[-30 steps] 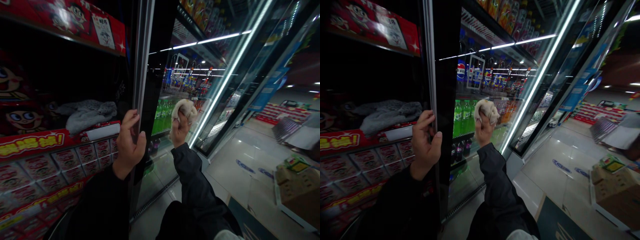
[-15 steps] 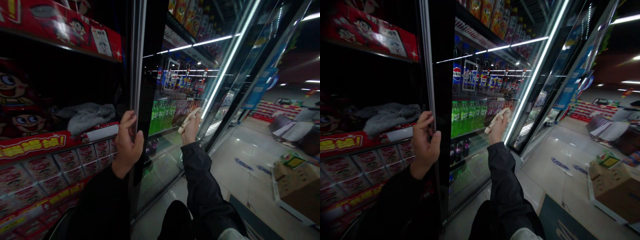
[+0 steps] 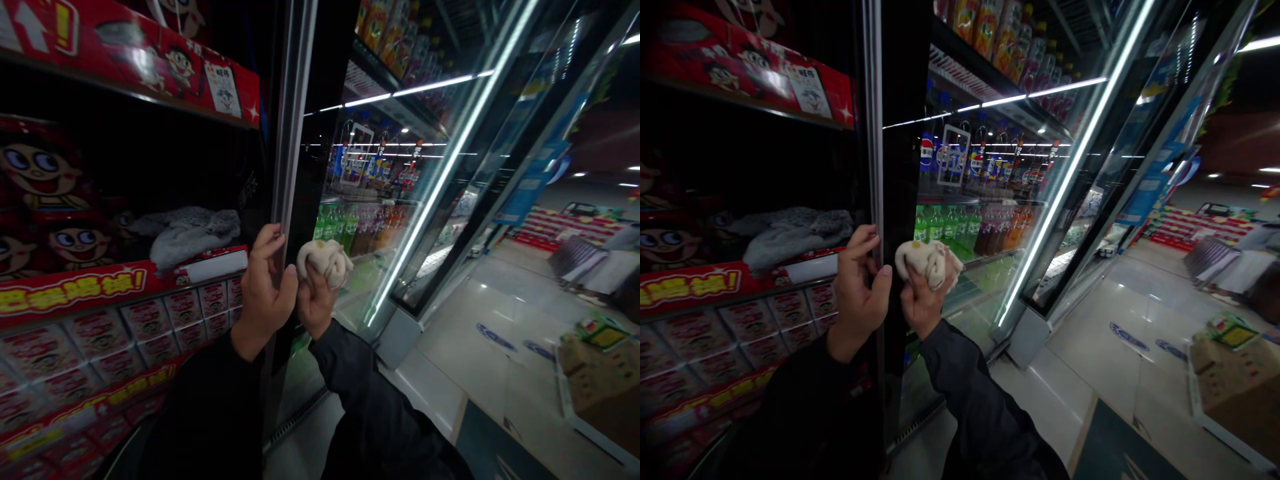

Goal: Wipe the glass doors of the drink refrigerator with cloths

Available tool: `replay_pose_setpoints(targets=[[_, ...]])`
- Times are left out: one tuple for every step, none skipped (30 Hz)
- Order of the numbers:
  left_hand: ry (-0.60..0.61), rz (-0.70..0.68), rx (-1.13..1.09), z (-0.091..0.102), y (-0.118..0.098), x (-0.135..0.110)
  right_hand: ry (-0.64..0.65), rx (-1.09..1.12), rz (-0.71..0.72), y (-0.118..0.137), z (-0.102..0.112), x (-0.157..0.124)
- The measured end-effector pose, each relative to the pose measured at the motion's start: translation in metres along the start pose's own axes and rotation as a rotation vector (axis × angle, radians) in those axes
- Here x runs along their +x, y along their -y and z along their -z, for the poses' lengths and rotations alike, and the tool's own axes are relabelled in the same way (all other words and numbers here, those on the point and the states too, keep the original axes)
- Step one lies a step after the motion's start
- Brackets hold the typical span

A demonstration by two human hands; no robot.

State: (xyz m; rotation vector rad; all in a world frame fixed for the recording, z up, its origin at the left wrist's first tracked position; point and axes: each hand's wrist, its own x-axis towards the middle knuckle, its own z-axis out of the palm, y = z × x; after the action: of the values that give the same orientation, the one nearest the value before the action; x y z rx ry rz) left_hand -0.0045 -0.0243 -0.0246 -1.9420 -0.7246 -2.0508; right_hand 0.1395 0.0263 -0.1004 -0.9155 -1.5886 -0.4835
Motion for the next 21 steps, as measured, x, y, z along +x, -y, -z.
replay_pose_setpoints(targets=[[-0.005,0.003,-0.006,-0.001,0.001,0.000,-0.024,-0.025,0.090,-0.005,0.002,0.000],[-0.009,0.006,-0.012,-0.002,0.002,-0.001,-0.075,-0.038,0.192,-0.012,0.005,0.006],[-0.013,0.008,-0.016,-0.003,0.002,-0.001,-0.132,-0.041,0.292,-0.019,0.009,0.017],[-0.016,0.010,-0.017,-0.003,0.003,-0.002,-0.157,-0.041,0.384,-0.027,0.015,0.032],[-0.017,0.011,-0.017,-0.004,0.004,-0.002,-0.169,-0.040,0.451,-0.034,0.021,0.049],[-0.020,0.012,-0.018,-0.004,0.004,-0.003,-0.173,-0.043,0.489,-0.040,0.027,0.066],[-0.020,0.015,-0.018,-0.004,0.004,-0.003,-0.169,-0.047,0.501,-0.046,0.032,0.082],[-0.021,0.017,-0.019,-0.004,0.004,-0.004,-0.161,-0.052,0.495,-0.051,0.036,0.095],[-0.020,0.019,-0.018,-0.004,0.004,-0.004,-0.159,-0.050,0.482,-0.056,0.038,0.104],[-0.018,0.023,-0.016,-0.004,0.004,-0.004,-0.171,-0.041,0.457,-0.061,0.038,0.109],[-0.017,0.025,-0.013,-0.004,0.003,-0.004,-0.202,-0.029,0.412,-0.067,0.037,0.111],[-0.013,0.028,-0.011,-0.004,0.003,-0.005,-0.249,-0.016,0.343,-0.074,0.034,0.109],[-0.008,0.031,-0.010,-0.003,0.002,-0.005,-0.301,-0.005,0.250,-0.081,0.031,0.105],[-0.002,0.034,-0.011,-0.003,0.002,-0.005,-0.347,0.008,0.142,-0.089,0.027,0.099],[0.005,0.039,-0.013,-0.003,0.002,-0.005,-0.382,0.021,0.028,-0.098,0.024,0.091],[0.007,0.042,-0.016,-0.002,0.001,-0.005,-0.401,0.030,-0.087,-0.107,0.021,0.083],[0.006,0.045,-0.019,-0.002,0.001,-0.005,-0.405,0.035,-0.196,-0.115,0.019,0.073],[0.003,0.045,-0.022,-0.003,0.001,-0.005,-0.401,0.037,-0.293,-0.123,0.018,0.063],[0.000,0.044,-0.025,-0.003,0.001,-0.006,-0.398,0.033,-0.375,-0.131,0.019,0.053],[-0.004,0.042,-0.026,-0.004,0.002,-0.006,-0.396,0.025,-0.439,-0.138,0.020,0.044],[-0.007,0.038,-0.026,-0.004,0.002,-0.006,-0.392,0.015,-0.485,-0.145,0.022,0.036]])
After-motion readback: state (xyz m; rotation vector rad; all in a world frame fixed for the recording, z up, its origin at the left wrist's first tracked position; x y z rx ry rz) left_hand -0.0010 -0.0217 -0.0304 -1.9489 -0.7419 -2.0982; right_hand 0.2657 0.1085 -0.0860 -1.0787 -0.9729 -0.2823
